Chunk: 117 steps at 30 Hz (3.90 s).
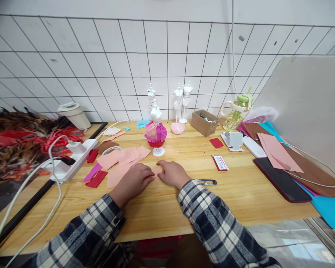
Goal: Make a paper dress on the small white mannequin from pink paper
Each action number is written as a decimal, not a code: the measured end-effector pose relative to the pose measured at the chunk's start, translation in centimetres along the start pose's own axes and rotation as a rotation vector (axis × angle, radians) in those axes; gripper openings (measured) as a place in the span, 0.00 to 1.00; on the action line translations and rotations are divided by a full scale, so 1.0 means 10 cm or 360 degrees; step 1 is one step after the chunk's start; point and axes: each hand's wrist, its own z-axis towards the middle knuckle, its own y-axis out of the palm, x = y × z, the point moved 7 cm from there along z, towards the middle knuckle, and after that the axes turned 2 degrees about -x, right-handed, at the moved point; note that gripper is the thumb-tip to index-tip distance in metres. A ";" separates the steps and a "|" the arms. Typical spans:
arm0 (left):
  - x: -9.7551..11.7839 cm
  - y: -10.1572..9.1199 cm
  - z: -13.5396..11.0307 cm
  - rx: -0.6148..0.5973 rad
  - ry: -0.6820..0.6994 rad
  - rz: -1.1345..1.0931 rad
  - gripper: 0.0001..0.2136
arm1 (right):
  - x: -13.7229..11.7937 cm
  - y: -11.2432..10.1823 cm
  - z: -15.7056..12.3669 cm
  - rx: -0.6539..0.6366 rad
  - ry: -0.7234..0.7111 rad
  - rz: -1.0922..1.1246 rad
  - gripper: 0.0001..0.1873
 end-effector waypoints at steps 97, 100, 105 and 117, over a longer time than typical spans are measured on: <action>-0.58 0.22 -0.13 0.0581 -0.1062 -0.2478 0.16 | 1.11 -0.56 -1.14 -0.0034 0.0457 -0.0289 0.11; -0.59 0.21 -0.05 0.0660 -0.1102 -0.2618 0.16 | 0.84 -0.57 -1.00 -0.0053 0.0422 -0.0291 0.03; -0.50 0.17 0.18 0.0735 -0.1027 -0.2843 0.15 | 0.02 -0.67 -0.30 0.0396 0.0011 0.0398 0.07; -0.63 0.29 0.14 0.0630 -0.0862 -0.2674 0.12 | -0.02 -0.02 0.14 0.0297 0.0175 0.1399 0.22</action>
